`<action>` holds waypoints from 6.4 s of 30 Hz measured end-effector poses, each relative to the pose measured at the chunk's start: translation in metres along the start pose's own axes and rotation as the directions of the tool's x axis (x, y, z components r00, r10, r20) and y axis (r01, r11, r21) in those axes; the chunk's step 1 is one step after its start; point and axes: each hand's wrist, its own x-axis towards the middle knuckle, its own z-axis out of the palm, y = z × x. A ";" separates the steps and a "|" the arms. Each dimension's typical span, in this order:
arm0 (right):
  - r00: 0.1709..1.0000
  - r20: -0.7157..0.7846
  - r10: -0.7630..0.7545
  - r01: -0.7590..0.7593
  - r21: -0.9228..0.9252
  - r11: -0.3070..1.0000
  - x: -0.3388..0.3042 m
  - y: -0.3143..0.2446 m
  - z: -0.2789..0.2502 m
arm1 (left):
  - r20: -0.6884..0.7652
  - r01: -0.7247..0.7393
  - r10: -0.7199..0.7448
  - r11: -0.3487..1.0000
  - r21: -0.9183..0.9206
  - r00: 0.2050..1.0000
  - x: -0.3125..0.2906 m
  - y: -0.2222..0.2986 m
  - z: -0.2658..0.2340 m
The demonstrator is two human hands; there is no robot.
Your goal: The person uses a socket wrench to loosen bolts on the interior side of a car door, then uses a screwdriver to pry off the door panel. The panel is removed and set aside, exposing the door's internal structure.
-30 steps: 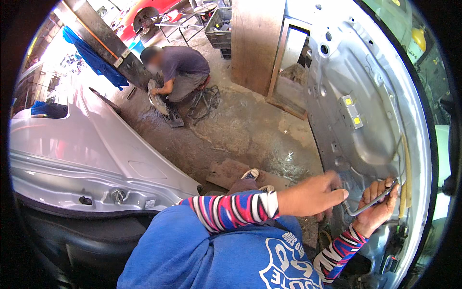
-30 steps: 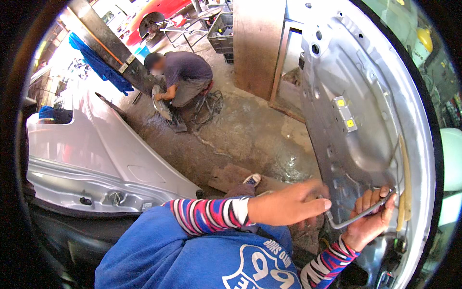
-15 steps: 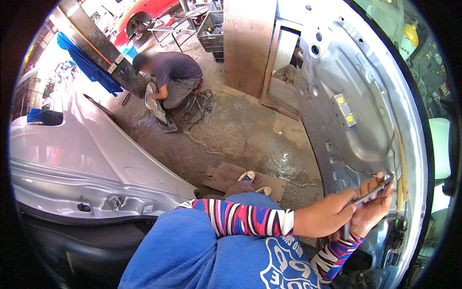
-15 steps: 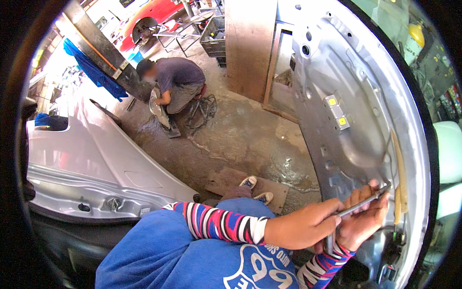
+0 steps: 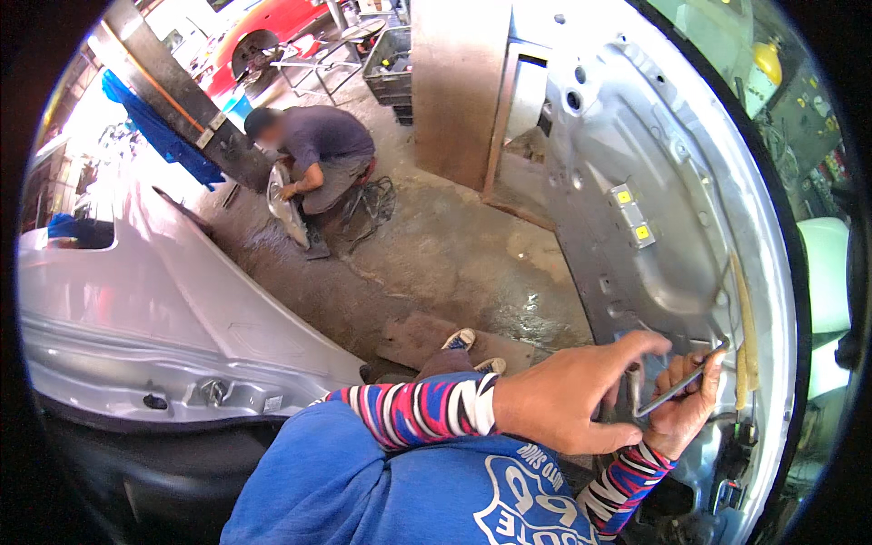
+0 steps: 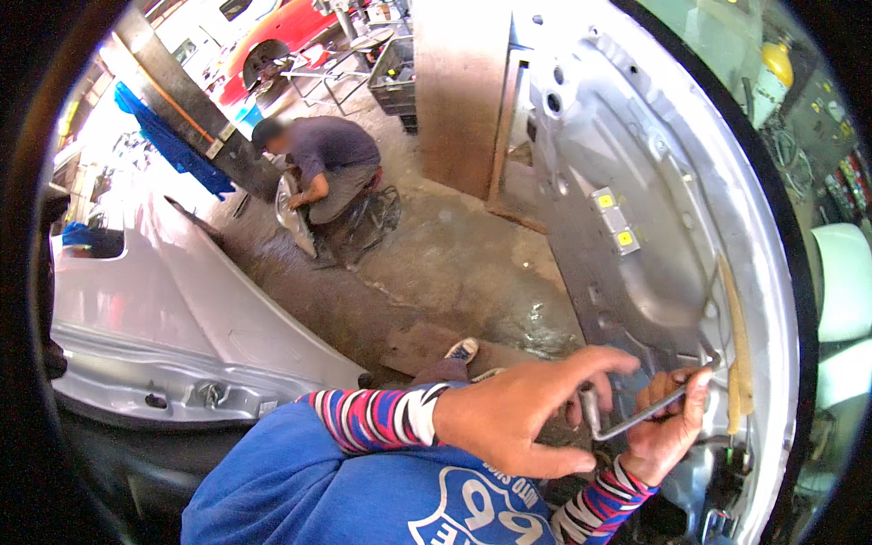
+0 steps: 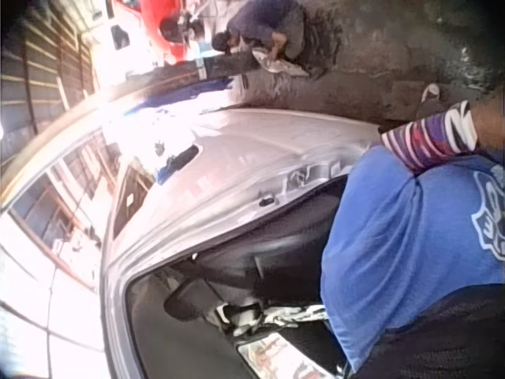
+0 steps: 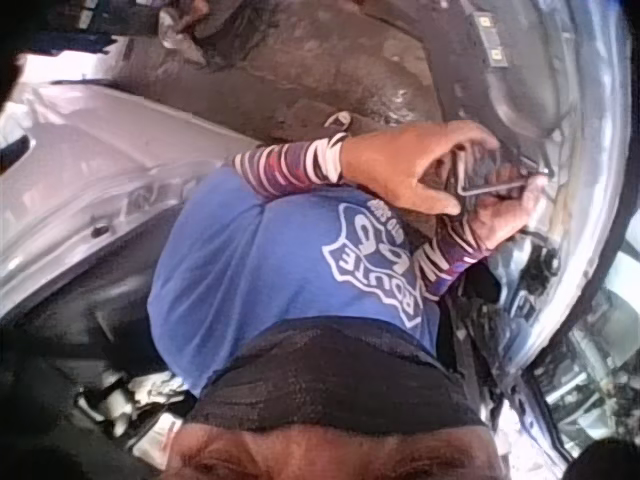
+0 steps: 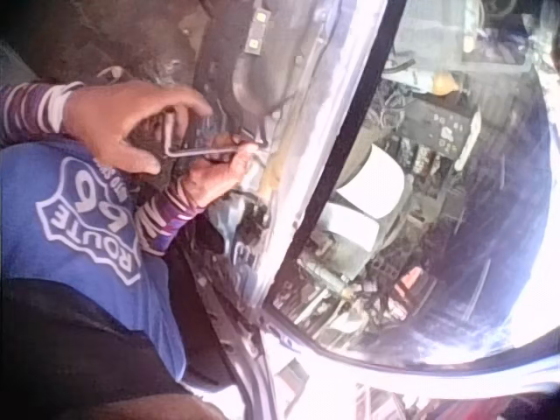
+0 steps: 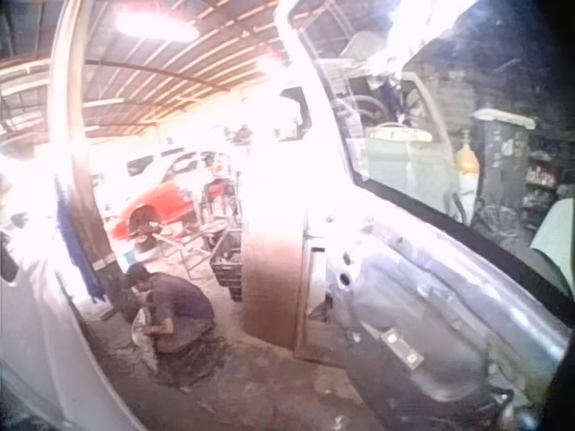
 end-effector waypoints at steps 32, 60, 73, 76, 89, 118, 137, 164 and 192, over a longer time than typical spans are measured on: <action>0.989 0.117 0.095 -0.126 0.304 0.944 -0.024 -0.005 0.013 | 0.694 0.431 -0.160 0.871 -0.236 0.702 0.095 -0.034 0.014; 0.963 -0.214 0.164 -0.170 -0.007 0.985 -0.018 -0.025 0.019 | 0.857 0.689 -0.400 0.721 0.076 0.325 0.155 -0.007 -0.007; 0.969 -0.159 0.189 -0.185 0.040 0.982 -0.021 -0.025 0.022 | 0.881 0.601 -0.373 0.788 0.134 0.293 0.160 -0.009 -0.010; 0.969 -0.143 0.201 -0.185 0.121 0.975 -0.018 -0.025 0.027 | 0.833 -0.014 -0.173 0.977 0.211 0.526 0.157 0.016 -0.031; 0.968 -0.220 0.124 -0.105 0.097 0.990 -0.017 -0.016 0.034 | 0.705 -0.482 0.078 0.781 0.396 0.705 0.093 0.033 -0.024; 0.899 0.401 0.179 -0.289 0.235 0.928 0.000 -0.009 -0.007 | 0.625 0.661 -0.245 0.103 -0.743 0.741 0.026 -0.019 0.034; 0.991 0.085 0.105 -0.117 0.147 0.982 -0.002 0.002 0.004 | 0.194 0.170 -0.277 0.883 0.438 0.941 0.079 0.033 0.018; 0.922 0.355 0.155 -0.287 0.356 0.889 -0.003 -0.010 -0.011 | 0.581 0.469 -0.565 0.821 0.325 0.586 0.130 0.040 0.011; 0.956 0.211 0.202 -0.278 0.444 0.852 -0.002 -0.009 -0.002 | 0.437 0.317 -0.449 0.884 0.343 0.779 0.125 0.028 0.016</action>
